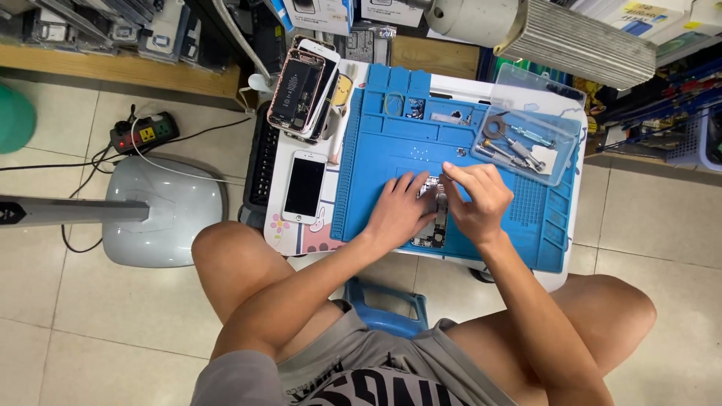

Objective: The person is repairing a disassembled smartphone on a blue work mat. They use a screwdriver to remove and tighten screws on the phone's internal components and tweezers to handle small parts. The person works methodically, placing removed screws into a compartment on the mat.

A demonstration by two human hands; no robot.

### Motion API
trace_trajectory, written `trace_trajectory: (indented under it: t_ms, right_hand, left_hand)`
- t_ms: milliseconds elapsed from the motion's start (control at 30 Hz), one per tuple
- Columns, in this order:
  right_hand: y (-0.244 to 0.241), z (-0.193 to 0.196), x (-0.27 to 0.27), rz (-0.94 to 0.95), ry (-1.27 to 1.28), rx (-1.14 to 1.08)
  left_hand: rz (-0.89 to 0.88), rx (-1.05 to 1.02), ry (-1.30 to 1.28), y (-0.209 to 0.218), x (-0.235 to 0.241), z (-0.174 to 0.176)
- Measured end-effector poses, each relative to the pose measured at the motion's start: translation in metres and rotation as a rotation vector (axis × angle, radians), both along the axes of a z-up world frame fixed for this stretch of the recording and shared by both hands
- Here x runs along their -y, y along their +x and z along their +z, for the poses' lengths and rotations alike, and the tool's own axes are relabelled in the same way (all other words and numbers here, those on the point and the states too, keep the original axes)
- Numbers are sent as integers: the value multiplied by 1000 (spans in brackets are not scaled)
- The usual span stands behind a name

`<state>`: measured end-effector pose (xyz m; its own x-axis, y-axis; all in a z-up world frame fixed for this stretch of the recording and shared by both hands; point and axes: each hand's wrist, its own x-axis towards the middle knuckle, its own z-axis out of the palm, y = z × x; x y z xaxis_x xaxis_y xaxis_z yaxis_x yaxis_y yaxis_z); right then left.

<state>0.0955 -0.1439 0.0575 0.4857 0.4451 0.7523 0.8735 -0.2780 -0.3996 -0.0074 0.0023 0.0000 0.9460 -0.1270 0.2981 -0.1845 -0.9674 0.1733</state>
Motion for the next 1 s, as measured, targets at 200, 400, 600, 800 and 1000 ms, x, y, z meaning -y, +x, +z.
trace_trajectory:
  t_ms: [200,400,600,800,1000]
  right_hand:
    - [9,-3,1,19,91,-48]
    - [8,2,2,31,154,-123]
    - [13,15,9,22,34,-70]
    - [27,32,38,-31,-29,-235]
    - [85,6,100,-321,172,-431]
  left_hand:
    - [5,5,-29,6,2,-8]
    - [-9,4,-35,4,4,-4]
    - [-16,3,-25,7,6,-6]
    - [-38,-43,-48,9,5,-1]
    - [-20,-156,85,13,4,0]
